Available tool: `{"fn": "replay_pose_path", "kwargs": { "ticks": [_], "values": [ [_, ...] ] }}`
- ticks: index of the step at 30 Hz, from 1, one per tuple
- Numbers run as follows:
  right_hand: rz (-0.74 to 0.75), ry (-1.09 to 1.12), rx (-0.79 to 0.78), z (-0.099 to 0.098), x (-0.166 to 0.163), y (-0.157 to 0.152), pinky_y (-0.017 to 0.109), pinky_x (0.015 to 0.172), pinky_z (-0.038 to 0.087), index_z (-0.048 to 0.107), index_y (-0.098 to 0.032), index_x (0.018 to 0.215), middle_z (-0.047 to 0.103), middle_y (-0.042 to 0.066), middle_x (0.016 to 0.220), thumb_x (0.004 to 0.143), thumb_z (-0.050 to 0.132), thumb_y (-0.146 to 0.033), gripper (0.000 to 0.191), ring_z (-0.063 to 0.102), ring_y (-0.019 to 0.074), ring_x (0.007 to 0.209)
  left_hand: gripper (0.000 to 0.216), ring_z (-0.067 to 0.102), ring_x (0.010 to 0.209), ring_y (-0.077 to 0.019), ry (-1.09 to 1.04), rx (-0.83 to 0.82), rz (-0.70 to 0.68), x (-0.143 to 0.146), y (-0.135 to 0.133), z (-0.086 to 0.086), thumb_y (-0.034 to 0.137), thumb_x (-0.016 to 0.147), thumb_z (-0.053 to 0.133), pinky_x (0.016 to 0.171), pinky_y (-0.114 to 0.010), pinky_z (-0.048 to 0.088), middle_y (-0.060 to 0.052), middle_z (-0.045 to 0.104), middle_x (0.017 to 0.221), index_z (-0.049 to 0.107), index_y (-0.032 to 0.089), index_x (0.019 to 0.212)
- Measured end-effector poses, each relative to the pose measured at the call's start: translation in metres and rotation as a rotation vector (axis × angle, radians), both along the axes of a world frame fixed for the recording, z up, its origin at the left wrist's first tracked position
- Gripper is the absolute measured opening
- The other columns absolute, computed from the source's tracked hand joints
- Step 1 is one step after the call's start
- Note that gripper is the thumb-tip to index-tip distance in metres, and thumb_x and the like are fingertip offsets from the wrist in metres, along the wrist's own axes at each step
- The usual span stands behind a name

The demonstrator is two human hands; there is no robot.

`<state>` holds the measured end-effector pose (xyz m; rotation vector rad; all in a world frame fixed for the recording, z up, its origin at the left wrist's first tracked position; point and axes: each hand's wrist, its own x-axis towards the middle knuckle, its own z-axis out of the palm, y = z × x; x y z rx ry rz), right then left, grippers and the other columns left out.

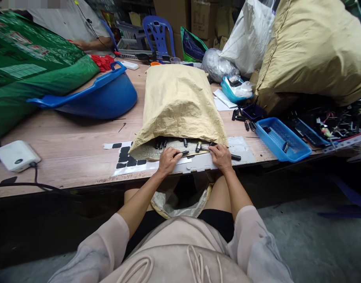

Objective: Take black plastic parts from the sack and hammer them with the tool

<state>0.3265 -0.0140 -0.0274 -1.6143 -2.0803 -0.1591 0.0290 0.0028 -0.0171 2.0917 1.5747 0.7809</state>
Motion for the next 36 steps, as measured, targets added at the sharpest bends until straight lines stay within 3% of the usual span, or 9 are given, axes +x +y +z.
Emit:
{"fn": "replay_pose_path", "kwargs": {
  "ticks": [4, 8, 13, 17, 20, 24, 28, 32, 36],
  "values": [
    [-0.004, 0.013, -0.006, -0.001, 0.000, 0.000, 0.036, 0.091, 0.046, 0.079, -0.026, 0.120, 0.067, 0.008, 0.098, 0.101, 0.056, -0.026, 0.030, 0.057, 0.0241, 0.097, 0.024, 0.058, 0.099, -0.0247, 0.034, 0.113, -0.208, 0.005, -0.048, 0.001, 0.038, 0.102, 0.058, 0.091, -0.040, 0.046, -0.008, 0.068, 0.100, 0.076, 0.023, 0.102],
    [-0.005, 0.019, 0.004, -0.001, -0.002, 0.000, 0.036, 0.091, 0.046, 0.080, -0.026, 0.118, 0.068, 0.008, 0.099, 0.100, 0.056, -0.026, 0.030, 0.057, 0.0246, 0.098, 0.025, 0.064, 0.096, -0.0218, 0.125, 0.032, -0.411, 0.014, -0.103, -0.023, 0.038, 0.105, 0.054, 0.088, -0.035, 0.049, -0.007, 0.069, 0.102, 0.073, 0.022, 0.103],
    [-0.021, 0.016, 0.002, 0.001, -0.005, -0.001, 0.035, 0.089, 0.045, 0.079, -0.026, 0.117, 0.068, 0.008, 0.099, 0.100, 0.056, -0.026, 0.029, 0.056, 0.0243, 0.097, 0.019, 0.071, 0.095, -0.0209, 0.272, -0.265, -0.264, 0.018, -0.126, -0.049, 0.031, 0.100, 0.061, 0.081, -0.031, 0.053, -0.006, 0.071, 0.108, 0.069, 0.023, 0.116],
    [-0.021, 0.011, 0.002, 0.002, -0.006, -0.002, 0.035, 0.088, 0.045, 0.080, -0.026, 0.116, 0.068, 0.008, 0.098, 0.100, 0.056, -0.026, 0.028, 0.056, 0.0245, 0.096, 0.018, 0.070, 0.088, -0.0180, 0.078, -0.096, -0.272, 0.020, -0.105, -0.024, 0.033, 0.100, 0.059, 0.079, -0.028, 0.053, -0.005, 0.072, 0.100, 0.071, 0.024, 0.111],
    [-0.023, 0.011, 0.005, 0.002, -0.007, -0.002, 0.036, 0.088, 0.045, 0.079, -0.026, 0.116, 0.068, 0.008, 0.099, 0.100, 0.056, -0.026, 0.028, 0.056, 0.0248, 0.097, 0.019, 0.066, 0.081, -0.0181, -0.041, 0.040, -0.064, 0.027, -0.061, 0.008, 0.035, 0.098, 0.060, 0.078, -0.028, 0.051, -0.005, 0.070, 0.088, 0.073, 0.022, 0.104],
    [-0.029, 0.017, 0.009, 0.001, -0.008, -0.001, 0.035, 0.088, 0.045, 0.080, -0.026, 0.115, 0.068, 0.008, 0.098, 0.100, 0.056, -0.026, 0.028, 0.056, 0.0246, 0.096, 0.019, 0.067, 0.088, -0.0223, -0.001, -0.106, 0.241, 0.041, 0.011, 0.036, 0.036, 0.091, 0.066, 0.079, -0.030, 0.050, -0.008, 0.071, 0.090, 0.074, 0.018, 0.093],
    [-0.026, 0.020, -0.006, -0.001, -0.007, -0.001, 0.035, 0.088, 0.045, 0.079, -0.026, 0.115, 0.068, 0.008, 0.098, 0.100, 0.056, -0.026, 0.028, 0.056, 0.0240, 0.096, 0.023, 0.069, 0.092, -0.0258, 0.065, -0.318, 0.350, 0.053, 0.047, 0.045, 0.041, 0.087, 0.069, 0.073, -0.031, 0.045, -0.012, 0.076, 0.099, 0.074, 0.019, 0.084],
    [-0.024, 0.031, -0.018, -0.002, -0.006, 0.000, 0.035, 0.090, 0.045, 0.079, -0.026, 0.117, 0.068, 0.008, 0.101, 0.100, 0.057, -0.026, 0.028, 0.056, 0.0241, 0.099, 0.016, 0.068, 0.082, -0.0223, 0.040, -0.433, 0.295, 0.040, 0.049, 0.048, 0.034, 0.081, 0.070, 0.068, -0.030, 0.042, -0.006, 0.076, 0.083, 0.074, 0.020, 0.075],
    [-0.024, 0.028, -0.037, -0.001, -0.006, 0.000, 0.035, 0.092, 0.045, 0.079, -0.026, 0.118, 0.068, 0.008, 0.102, 0.100, 0.057, -0.025, 0.028, 0.056, 0.0244, 0.100, 0.015, 0.065, 0.074, -0.0188, -0.004, -0.413, 0.040, 0.006, 0.041, 0.041, 0.033, 0.078, 0.073, 0.068, -0.028, 0.044, -0.001, 0.073, 0.073, 0.076, 0.019, 0.076]
  ]
}}
